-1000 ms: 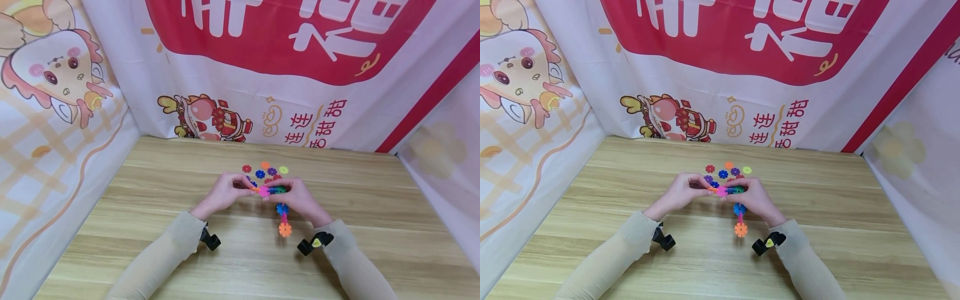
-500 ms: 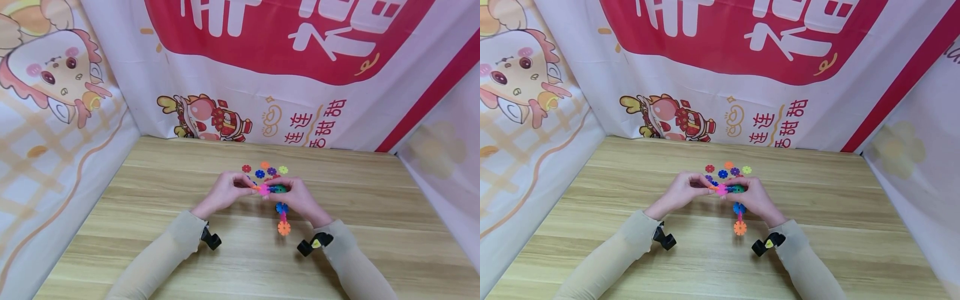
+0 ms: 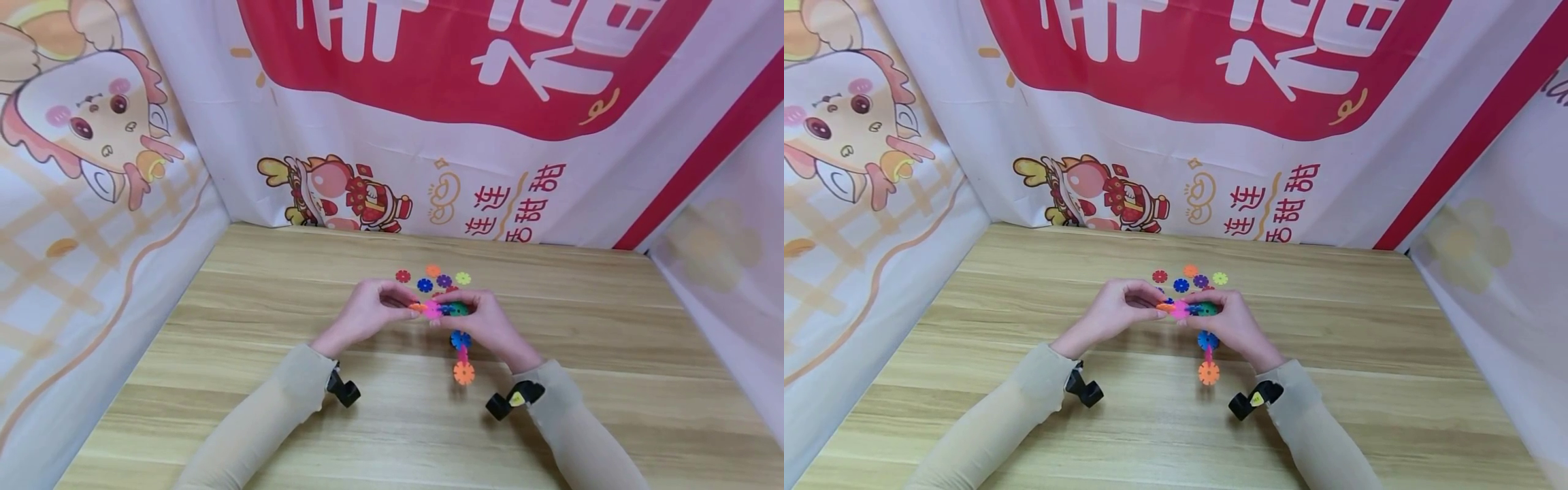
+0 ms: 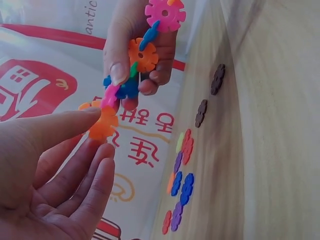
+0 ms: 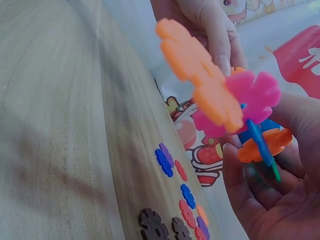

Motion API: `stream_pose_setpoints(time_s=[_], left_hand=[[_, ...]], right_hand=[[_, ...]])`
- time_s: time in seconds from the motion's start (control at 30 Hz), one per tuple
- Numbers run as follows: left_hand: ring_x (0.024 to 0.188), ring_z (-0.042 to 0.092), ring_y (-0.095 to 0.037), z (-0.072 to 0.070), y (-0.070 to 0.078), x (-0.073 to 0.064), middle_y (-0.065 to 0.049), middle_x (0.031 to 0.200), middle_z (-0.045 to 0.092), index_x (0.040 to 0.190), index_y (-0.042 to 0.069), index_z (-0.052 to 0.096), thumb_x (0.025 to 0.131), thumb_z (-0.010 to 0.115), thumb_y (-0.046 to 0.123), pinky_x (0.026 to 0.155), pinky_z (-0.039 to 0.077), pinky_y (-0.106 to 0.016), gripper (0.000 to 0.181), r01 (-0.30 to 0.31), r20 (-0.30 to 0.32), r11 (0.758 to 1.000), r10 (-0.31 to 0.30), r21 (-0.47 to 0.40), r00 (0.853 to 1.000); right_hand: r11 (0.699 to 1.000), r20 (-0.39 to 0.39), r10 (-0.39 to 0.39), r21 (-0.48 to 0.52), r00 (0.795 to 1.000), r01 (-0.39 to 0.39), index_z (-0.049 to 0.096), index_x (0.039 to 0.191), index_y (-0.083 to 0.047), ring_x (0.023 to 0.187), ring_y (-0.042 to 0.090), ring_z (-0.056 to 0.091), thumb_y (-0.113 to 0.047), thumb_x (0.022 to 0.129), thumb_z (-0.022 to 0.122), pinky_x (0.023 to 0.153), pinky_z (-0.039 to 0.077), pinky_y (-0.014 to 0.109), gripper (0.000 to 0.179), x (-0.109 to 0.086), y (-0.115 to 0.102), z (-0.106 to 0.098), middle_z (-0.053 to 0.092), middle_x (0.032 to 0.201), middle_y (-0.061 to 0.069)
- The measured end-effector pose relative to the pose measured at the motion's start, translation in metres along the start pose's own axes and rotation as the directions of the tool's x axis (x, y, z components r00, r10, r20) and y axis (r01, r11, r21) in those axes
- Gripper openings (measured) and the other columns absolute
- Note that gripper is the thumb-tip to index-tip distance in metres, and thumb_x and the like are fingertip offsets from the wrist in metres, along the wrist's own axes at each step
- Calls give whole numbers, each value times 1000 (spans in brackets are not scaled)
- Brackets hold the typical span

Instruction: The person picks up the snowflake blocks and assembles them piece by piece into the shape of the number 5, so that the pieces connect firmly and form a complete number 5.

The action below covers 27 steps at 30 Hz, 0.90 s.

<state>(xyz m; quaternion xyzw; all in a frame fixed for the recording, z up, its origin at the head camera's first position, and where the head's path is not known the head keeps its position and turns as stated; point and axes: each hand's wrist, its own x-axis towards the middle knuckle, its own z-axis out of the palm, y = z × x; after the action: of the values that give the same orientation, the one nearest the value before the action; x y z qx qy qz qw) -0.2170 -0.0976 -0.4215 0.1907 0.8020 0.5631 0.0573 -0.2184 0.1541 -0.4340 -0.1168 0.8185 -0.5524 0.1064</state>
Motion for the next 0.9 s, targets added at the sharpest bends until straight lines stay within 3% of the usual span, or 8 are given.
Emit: stream_pose_setpoints(time_s=[0.23,0.47,0.7,0.9], left_hand=[[93,68,-15,-11,-6,5,-7,106,74,112,12,76,85,84,10,85,56,-32,28,35,-30,999,-34,30,999],[95,67,-18,-15,-23,22,-12,110,72,119,6,72,84,84,7,87,55,-35,36,98,-28,988,-95,121,995],[104,63,-21,-16,-39,40,-10,119,69,128,7,69,81,87,13,93,52,-39,51,202,5,953,-209,226,978],[108,62,-22,-17,-46,51,-7,118,69,124,8,72,81,87,17,97,50,-40,46,228,-11,926,-235,302,972]], right_hand=[[999,-10,-2,35,1000,2,78,114,-21,104,29,60,-33,81,89,86,55,42,37,-2,4,-5,70,119,0],[999,-17,8,43,1000,-7,78,115,-20,102,28,62,-30,82,89,80,56,36,36,-3,7,-9,70,121,1],[1000,-24,13,27,1000,-12,78,113,-21,98,29,61,-34,79,90,76,55,34,38,-3,8,-10,70,120,0],[1000,-21,10,28,1000,-9,78,114,-22,97,29,61,-34,79,90,75,56,34,39,-3,9,-10,70,120,0]])
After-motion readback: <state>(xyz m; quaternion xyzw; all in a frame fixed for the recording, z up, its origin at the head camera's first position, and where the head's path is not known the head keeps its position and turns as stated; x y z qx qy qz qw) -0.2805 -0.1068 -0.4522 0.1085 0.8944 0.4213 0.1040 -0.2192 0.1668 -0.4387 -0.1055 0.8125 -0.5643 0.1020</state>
